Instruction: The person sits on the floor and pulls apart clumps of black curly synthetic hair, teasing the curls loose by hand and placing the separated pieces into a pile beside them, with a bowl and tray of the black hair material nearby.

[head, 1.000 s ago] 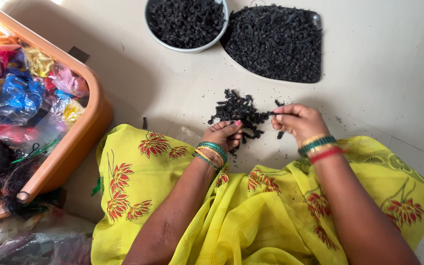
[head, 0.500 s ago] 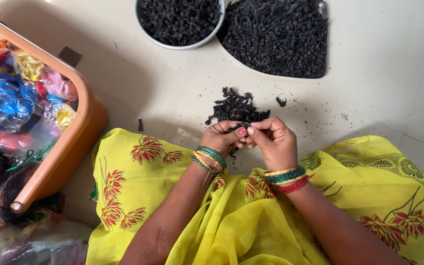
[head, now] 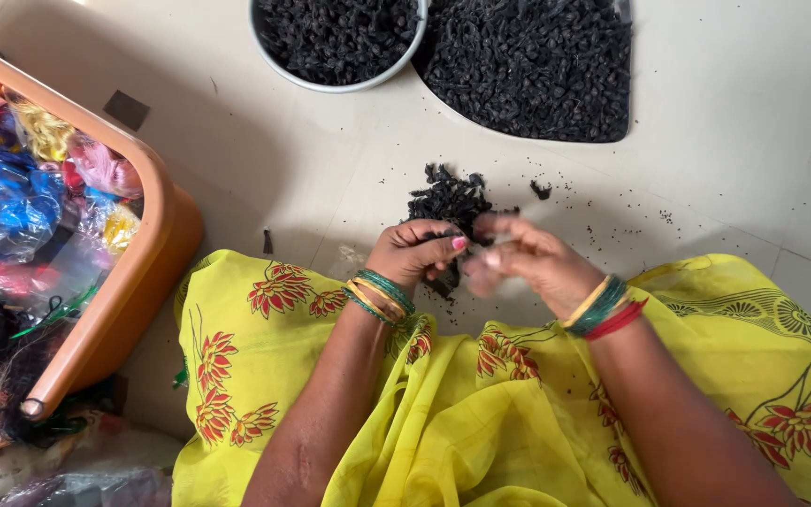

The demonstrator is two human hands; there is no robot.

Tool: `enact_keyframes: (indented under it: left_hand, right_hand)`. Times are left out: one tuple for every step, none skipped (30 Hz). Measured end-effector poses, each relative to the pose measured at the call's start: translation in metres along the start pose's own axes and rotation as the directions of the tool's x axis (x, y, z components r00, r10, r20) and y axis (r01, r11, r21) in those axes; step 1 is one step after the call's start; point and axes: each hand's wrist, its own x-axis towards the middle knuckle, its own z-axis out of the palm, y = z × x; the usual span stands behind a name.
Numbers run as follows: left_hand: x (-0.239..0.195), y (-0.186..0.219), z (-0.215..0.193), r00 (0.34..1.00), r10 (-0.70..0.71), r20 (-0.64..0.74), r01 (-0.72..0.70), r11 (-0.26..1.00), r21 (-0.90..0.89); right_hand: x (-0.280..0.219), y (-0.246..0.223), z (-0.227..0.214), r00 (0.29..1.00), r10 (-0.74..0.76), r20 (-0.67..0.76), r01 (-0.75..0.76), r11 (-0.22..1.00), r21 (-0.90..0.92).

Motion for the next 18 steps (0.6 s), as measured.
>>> enact_keyframes:
  left_hand:
    - [0.000, 0.001, 0.000, 1.000, 0.001, 0.002, -0.001, 1.000, 0.003]
    - [-0.001, 0.002, 0.000, 1.000, 0.007, 0.011, -0.008, 0.997, 0.080]
    - [0.000, 0.003, 0.001, 1.000, 0.016, 0.020, -0.018, 0.988, 0.154]
    - [-0.001, 0.004, 0.004, 1.000, 0.018, 0.022, -0.022, 0.988, 0.155]
    - [-0.003, 0.005, 0.008, 1.000, 0.025, -0.002, -0.024, 0.984, 0.177]
    - [-0.004, 0.005, 0.011, 0.999, 0.032, -0.026, -0.026, 0.979, 0.200]
    - [-0.003, 0.001, 0.010, 0.999, 0.035, -0.025, -0.029, 0.979, 0.200]
    - [-0.002, -0.003, 0.009, 0.994, 0.104, -0.017, -0.097, 0.963, 0.253]
    - [-0.001, -0.005, 0.007, 0.985, 0.175, -0.005, -0.165, 0.937, 0.308]
    - [-0.001, -0.006, 0.007, 0.984, 0.180, -0.004, -0.170, 0.936, 0.310]
    - [-0.001, -0.007, 0.007, 0.969, 0.246, 0.037, -0.242, 0.900, 0.362]
    - [-0.001, -0.009, 0.008, 0.948, 0.307, 0.082, -0.313, 0.856, 0.410]
    - [-0.002, -0.009, 0.012, 0.947, 0.309, 0.083, -0.315, 0.857, 0.409]
    - [-0.003, -0.009, 0.015, 0.942, 0.333, 0.043, -0.320, 0.851, 0.417]
    - [-0.004, -0.009, 0.018, 0.934, 0.357, 0.001, -0.324, 0.844, 0.427]
    - [-0.004, -0.008, 0.020, 0.933, 0.359, 0.000, -0.325, 0.844, 0.427]
    - [-0.005, -0.006, 0.022, 0.938, 0.337, -0.085, -0.292, 0.897, 0.333]
    - [-0.006, -0.005, 0.023, 0.938, 0.304, -0.167, -0.263, 0.937, 0.232]
  right_hand:
    - [0.003, 0.010, -0.013, 1.000, -0.003, -0.001, 0.003, 1.000, 0.001]
    - [0.006, 0.019, -0.026, 1.000, 0.022, -0.003, -0.022, 1.000, 0.011]
    - [0.009, 0.028, -0.040, 0.999, 0.047, -0.004, -0.047, 0.999, 0.018]
    - [0.006, 0.023, -0.038, 0.999, 0.044, -0.004, -0.044, 0.999, 0.016]
    - [0.003, 0.019, -0.036, 0.998, -0.005, -0.061, 0.007, 1.000, 0.030]
    - [-0.001, 0.014, -0.034, 0.992, -0.053, -0.118, 0.058, 0.997, 0.041]
    - [-0.001, 0.014, -0.031, 0.992, -0.056, -0.117, 0.061, 0.997, 0.038]
    - [0.000, 0.013, -0.029, 0.984, -0.054, -0.172, 0.065, 0.996, 0.059]
    - [0.002, 0.012, -0.027, 0.973, -0.053, -0.226, 0.073, 0.994, 0.080]
    - [0.003, 0.011, -0.025, 0.973, -0.059, -0.224, 0.078, 0.994, 0.078]
    - [0.004, 0.010, -0.023, 0.968, -0.084, -0.237, 0.101, 0.993, 0.061]
    - [0.004, 0.010, -0.022, 0.962, -0.109, -0.250, 0.124, 0.991, 0.044]
    - [0.003, 0.011, -0.021, 0.962, -0.111, -0.250, 0.125, 0.991, 0.042]
    - [0.003, 0.013, -0.021, 0.961, -0.131, -0.245, 0.153, 0.985, 0.074]
    - [0.004, 0.014, -0.020, 0.959, -0.151, -0.238, 0.181, 0.978, 0.107]
    - [0.000, 0.015, -0.014, 0.960, -0.153, -0.236, 0.181, 0.978, 0.106]
    - [-0.003, 0.015, -0.007, 0.971, -0.147, -0.187, 0.150, 0.989, 0.005]
    - [-0.007, 0.015, 0.000, 0.981, -0.136, -0.139, 0.123, 0.988, -0.098]
